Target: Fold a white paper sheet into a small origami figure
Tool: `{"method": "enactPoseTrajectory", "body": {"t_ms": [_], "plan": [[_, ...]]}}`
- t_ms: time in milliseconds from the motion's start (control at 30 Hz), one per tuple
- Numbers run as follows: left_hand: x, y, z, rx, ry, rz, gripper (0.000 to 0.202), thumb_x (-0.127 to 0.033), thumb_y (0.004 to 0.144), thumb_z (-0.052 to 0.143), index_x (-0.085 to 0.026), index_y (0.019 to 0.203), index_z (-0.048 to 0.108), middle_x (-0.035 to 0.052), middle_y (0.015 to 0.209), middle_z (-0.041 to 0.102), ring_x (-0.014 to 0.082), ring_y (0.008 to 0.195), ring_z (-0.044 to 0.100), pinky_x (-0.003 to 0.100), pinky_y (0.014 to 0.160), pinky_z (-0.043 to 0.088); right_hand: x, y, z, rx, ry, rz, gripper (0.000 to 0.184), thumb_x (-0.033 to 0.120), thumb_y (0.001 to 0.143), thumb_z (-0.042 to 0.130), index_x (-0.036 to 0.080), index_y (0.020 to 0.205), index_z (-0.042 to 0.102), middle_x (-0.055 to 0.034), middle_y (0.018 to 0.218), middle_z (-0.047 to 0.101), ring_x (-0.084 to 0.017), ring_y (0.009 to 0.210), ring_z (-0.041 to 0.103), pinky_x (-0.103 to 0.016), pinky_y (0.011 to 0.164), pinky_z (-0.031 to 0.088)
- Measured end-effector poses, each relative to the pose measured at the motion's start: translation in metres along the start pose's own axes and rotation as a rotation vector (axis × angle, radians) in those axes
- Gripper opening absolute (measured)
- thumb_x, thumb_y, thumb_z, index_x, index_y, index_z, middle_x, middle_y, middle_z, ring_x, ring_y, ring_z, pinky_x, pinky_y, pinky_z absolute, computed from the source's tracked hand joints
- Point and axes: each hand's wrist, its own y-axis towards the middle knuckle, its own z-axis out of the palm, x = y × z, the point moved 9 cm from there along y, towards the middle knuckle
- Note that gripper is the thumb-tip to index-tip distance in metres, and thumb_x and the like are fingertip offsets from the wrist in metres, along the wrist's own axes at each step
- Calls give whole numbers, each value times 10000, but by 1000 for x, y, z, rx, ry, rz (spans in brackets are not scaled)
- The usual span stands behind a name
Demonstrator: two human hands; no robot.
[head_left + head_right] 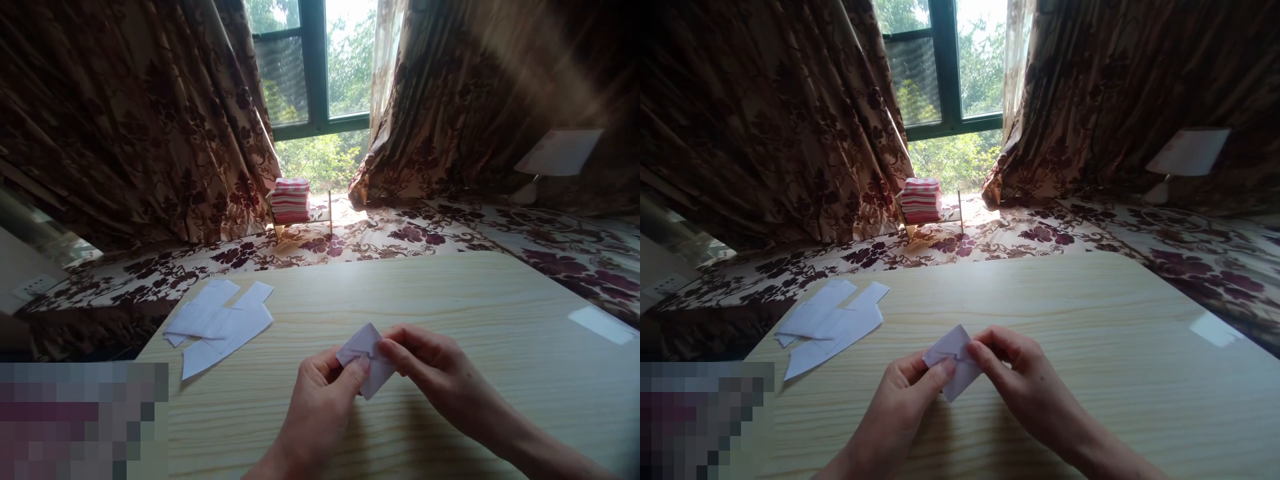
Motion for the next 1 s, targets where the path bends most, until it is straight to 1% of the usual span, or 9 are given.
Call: {"method": "enactPoseTrajectory", "body": {"t_ms": [100,167,267,333,467,567,700,900,1000], "plan": [[4,1,-5,-29,0,-33,248,-308,774,602,-111,870,717,42,708,628,156,727,510,260,693,367,7,-1,-12,-92,-154,-91,199,356,857,524,199,929,623,-34,804,662,-159,694,590,-265,626,491],[9,2,-8,-36,-49,-74,222,-292,754,614,-102,820,708,37,676,604,146,693,499,259,676,361,19,-5,-21,-171,-256,-219,257,308,832,568,230,1077,566,-49,916,644,-169,751,592,-289,668,505],[15,4,-9,-26,-162,-129,198,-291,736,619,-100,729,670,33,652,575,128,644,471,255,639,357,35,-11,-16,-124,-338,-404,321,260,827,571,255,1144,518,-71,1022,581,-181,827,584,-303,703,517],[16,4,-8,-10,-233,-142,197,-296,742,610,-107,697,644,35,661,572,119,625,459,255,626,362,39,-13,-8,-67,-392,-463,357,236,819,577,258,1167,499,-84,1087,540,-193,891,575,-308,732,520],[15,3,-5,17,-312,-137,168,-266,749,599,-111,706,648,38,682,579,116,635,463,250,631,375,38,-14,2,-19,-423,-498,355,148,834,536,254,1169,485,-85,1117,504,-187,956,557,-301,774,511],[11,2,-3,48,-281,-98,198,-280,768,598,-100,772,680,43,687,589,118,654,469,246,640,375,38,-15,6,3,-388,-519,331,114,844,515,254,1144,500,-75,1081,507,-175,962,560,-287,780,506],[12,2,-6,12,-238,-97,287,-357,787,599,-93,828,701,50,689,605,120,666,480,249,656,374,38,-15,3,5,-374,-501,288,147,852,524,253,1120,523,-74,1083,514,-175,956,564,-280,771,506],[7,0,-3,29,-168,-80,202,-257,778,586,-108,830,713,43,707,619,139,721,508,271,735,382,41,-14,-1,-28,-411,-508,280,179,845,553,234,1117,519,-84,1090,520,-191,988,554,-298,799,493],[1,-2,-4,6,-60,-37,208,-243,789,556,-108,816,712,37,684,605,146,723,503,263,708,377,40,-13,1,-29,-405,-514,253,187,848,556,224,1097,529,-85,1070,528,-186,961,561,-296,782,497]]}}
